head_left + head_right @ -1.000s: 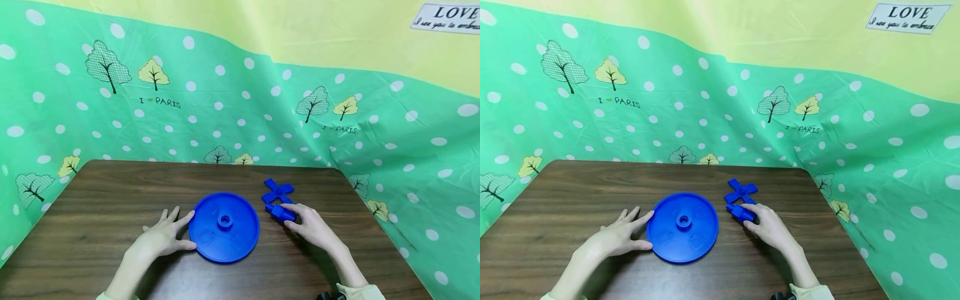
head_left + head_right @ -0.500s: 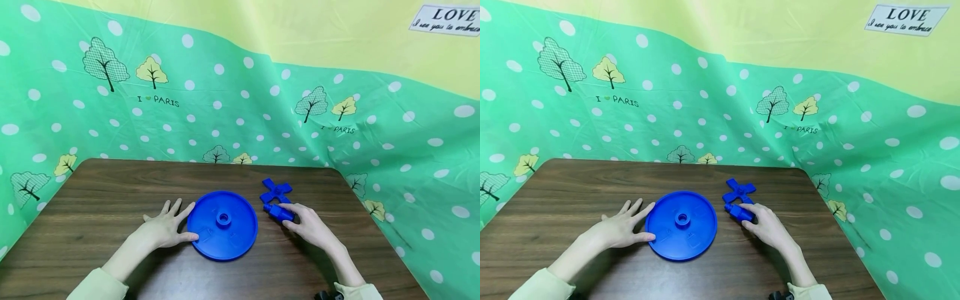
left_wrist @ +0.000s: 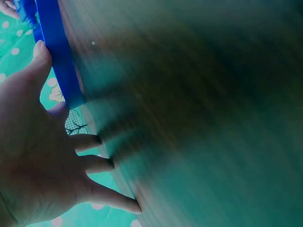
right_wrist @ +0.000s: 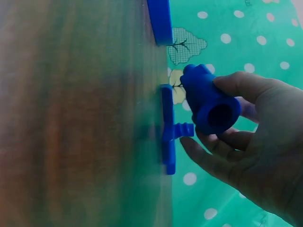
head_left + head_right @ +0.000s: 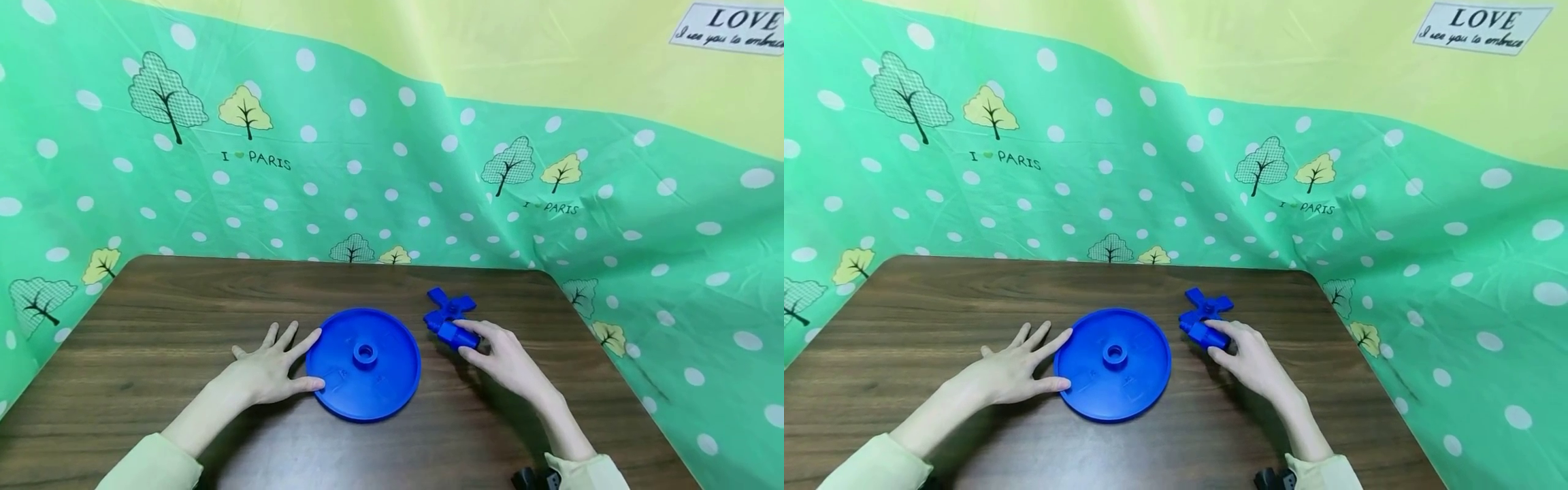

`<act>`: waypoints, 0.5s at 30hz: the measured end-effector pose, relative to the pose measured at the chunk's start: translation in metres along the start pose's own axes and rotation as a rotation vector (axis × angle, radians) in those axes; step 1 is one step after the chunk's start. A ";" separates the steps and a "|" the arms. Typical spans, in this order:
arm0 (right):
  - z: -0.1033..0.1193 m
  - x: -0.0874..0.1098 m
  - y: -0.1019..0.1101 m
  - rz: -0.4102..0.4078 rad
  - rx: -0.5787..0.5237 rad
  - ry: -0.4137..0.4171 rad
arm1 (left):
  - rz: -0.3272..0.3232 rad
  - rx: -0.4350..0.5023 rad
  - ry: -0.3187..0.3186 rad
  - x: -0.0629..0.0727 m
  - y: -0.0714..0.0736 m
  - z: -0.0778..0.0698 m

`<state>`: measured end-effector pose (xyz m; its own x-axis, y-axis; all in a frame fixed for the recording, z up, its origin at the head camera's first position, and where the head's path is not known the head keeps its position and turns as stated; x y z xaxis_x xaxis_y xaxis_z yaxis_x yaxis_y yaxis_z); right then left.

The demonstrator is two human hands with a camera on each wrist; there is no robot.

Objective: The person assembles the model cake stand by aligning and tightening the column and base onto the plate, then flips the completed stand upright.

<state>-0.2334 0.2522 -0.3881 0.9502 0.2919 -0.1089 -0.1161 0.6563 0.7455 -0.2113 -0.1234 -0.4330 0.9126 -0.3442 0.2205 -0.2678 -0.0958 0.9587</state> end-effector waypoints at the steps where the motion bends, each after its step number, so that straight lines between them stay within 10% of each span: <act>1: 0.004 -0.002 0.001 -0.004 0.001 0.015 | 0.002 0.000 0.001 0.000 0.000 0.000; 15: 0.068 -0.041 0.009 0.024 -0.086 0.147 | 0.041 0.029 0.006 -0.004 0.002 0.000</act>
<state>-0.2541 0.1986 -0.3320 0.8952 0.4026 -0.1910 -0.1689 0.7032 0.6906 -0.2154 -0.1227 -0.4317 0.9027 -0.3424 0.2605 -0.3134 -0.1085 0.9434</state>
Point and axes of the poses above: each hand's wrist, its own x-axis away from the middle knuckle, its own y-axis out of the back of the hand, z = x × y, the point moved 7 cm from there along -x, towards the middle knuckle, and after that the axes turned 9 degrees about -x, right-handed, at the moved point
